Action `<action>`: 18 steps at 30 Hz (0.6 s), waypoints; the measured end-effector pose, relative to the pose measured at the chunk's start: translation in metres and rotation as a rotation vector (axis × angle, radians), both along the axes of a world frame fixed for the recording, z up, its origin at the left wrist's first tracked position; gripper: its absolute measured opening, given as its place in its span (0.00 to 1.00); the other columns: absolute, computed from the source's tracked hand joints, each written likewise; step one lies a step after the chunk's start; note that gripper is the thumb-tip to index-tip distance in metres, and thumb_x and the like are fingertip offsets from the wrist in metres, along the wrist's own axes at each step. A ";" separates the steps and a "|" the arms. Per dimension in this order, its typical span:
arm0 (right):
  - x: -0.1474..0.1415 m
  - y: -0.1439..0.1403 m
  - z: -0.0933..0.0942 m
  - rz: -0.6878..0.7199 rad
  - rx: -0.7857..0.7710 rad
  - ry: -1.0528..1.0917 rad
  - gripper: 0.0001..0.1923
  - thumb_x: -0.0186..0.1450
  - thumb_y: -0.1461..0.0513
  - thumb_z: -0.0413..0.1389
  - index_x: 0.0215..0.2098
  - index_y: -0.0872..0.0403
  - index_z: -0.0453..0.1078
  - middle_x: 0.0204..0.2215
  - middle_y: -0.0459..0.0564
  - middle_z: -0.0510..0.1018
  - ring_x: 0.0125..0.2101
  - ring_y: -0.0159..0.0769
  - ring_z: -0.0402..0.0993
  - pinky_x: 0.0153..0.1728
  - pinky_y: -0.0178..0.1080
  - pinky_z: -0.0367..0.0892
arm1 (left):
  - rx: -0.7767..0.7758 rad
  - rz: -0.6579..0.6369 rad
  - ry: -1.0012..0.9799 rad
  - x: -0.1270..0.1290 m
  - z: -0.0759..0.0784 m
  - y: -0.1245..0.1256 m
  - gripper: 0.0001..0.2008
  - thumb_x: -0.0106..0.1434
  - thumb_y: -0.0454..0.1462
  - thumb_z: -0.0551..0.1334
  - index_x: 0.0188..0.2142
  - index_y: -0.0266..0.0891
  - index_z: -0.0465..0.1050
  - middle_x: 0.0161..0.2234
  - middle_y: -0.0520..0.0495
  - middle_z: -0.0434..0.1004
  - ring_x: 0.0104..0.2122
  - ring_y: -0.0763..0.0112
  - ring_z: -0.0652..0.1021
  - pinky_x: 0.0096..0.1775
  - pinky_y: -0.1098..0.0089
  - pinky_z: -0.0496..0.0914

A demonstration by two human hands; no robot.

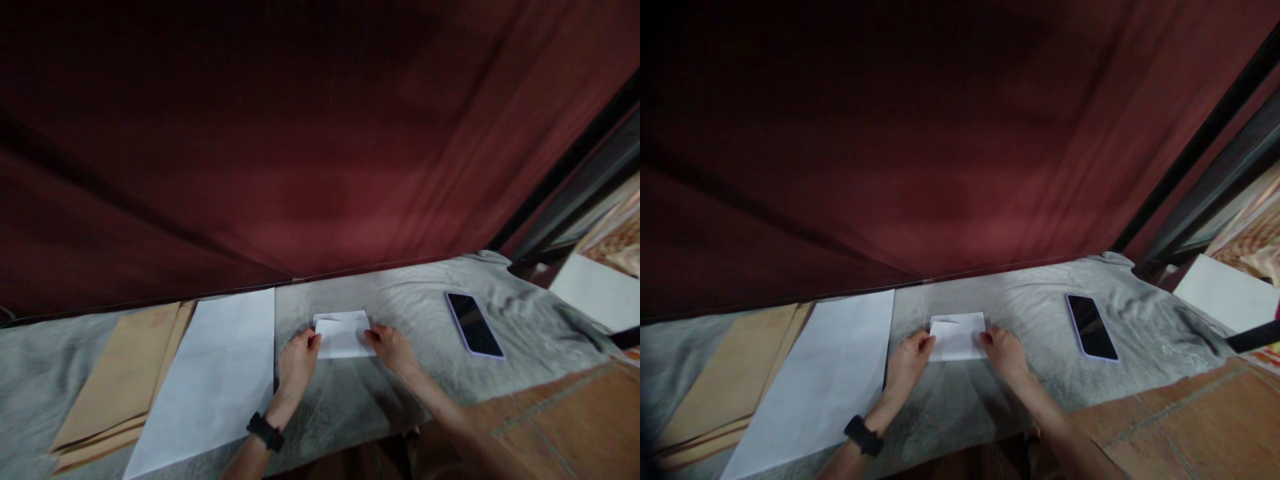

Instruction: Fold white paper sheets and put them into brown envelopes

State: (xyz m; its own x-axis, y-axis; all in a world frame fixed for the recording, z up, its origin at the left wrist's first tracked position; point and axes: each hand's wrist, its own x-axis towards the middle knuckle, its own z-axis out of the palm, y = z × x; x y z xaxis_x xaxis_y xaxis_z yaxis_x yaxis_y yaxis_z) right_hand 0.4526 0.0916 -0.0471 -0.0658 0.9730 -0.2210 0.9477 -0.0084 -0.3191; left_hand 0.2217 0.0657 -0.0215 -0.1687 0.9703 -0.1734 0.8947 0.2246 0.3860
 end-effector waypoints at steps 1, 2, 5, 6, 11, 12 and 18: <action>-0.001 0.001 0.000 -0.005 0.001 -0.003 0.18 0.76 0.55 0.47 0.41 0.51 0.78 0.38 0.55 0.85 0.40 0.42 0.83 0.36 0.37 0.66 | 0.000 0.007 0.003 0.001 0.000 0.001 0.13 0.74 0.42 0.55 0.42 0.43 0.78 0.40 0.46 0.85 0.40 0.62 0.82 0.35 0.70 0.64; -0.001 0.002 0.001 -0.011 0.002 -0.008 0.18 0.76 0.54 0.48 0.41 0.52 0.78 0.38 0.55 0.85 0.40 0.43 0.83 0.36 0.37 0.66 | -0.001 0.016 0.009 0.002 0.000 0.003 0.13 0.74 0.42 0.55 0.43 0.43 0.78 0.40 0.46 0.85 0.40 0.62 0.83 0.35 0.69 0.65; -0.003 0.006 0.001 -0.021 0.011 -0.041 0.18 0.76 0.54 0.48 0.42 0.53 0.78 0.38 0.56 0.85 0.41 0.44 0.83 0.36 0.37 0.67 | -0.008 0.053 0.040 0.006 0.000 0.007 0.14 0.74 0.42 0.54 0.45 0.43 0.78 0.41 0.45 0.85 0.40 0.62 0.83 0.35 0.69 0.66; -0.004 0.006 0.001 -0.021 0.017 -0.055 0.19 0.76 0.53 0.48 0.42 0.53 0.78 0.38 0.56 0.85 0.41 0.44 0.83 0.36 0.37 0.68 | -0.010 0.064 0.049 0.007 0.000 0.008 0.14 0.74 0.42 0.54 0.45 0.43 0.78 0.41 0.45 0.85 0.40 0.62 0.83 0.35 0.69 0.66; -0.006 0.009 0.002 -0.020 0.046 -0.083 0.20 0.77 0.52 0.48 0.43 0.53 0.78 0.39 0.57 0.85 0.41 0.45 0.84 0.37 0.38 0.69 | -0.012 0.071 -0.007 0.006 -0.002 0.012 0.11 0.73 0.41 0.55 0.46 0.41 0.75 0.41 0.44 0.85 0.41 0.63 0.83 0.37 0.69 0.67; -0.007 0.009 0.003 -0.024 0.047 -0.086 0.20 0.77 0.52 0.47 0.43 0.53 0.78 0.39 0.57 0.85 0.41 0.46 0.84 0.37 0.38 0.70 | -0.010 0.071 -0.045 0.005 -0.003 0.012 0.11 0.73 0.40 0.55 0.46 0.41 0.74 0.41 0.44 0.84 0.40 0.64 0.83 0.37 0.70 0.67; -0.009 0.011 0.008 -0.045 0.062 -0.090 0.20 0.77 0.53 0.48 0.43 0.54 0.79 0.39 0.59 0.85 0.41 0.46 0.84 0.37 0.38 0.70 | -0.008 0.054 -0.204 -0.004 -0.012 0.012 0.12 0.70 0.37 0.58 0.52 0.41 0.69 0.36 0.49 0.83 0.36 0.67 0.82 0.36 0.71 0.66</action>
State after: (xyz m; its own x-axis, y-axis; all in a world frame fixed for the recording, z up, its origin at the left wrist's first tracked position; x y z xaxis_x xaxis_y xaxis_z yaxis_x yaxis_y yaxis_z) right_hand 0.4433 0.1021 -0.0386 -0.0044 0.9866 -0.1630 0.9717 -0.0342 -0.2335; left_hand 0.2172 0.0775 -0.0333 -0.1806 0.9593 -0.2169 0.7850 0.2735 0.5558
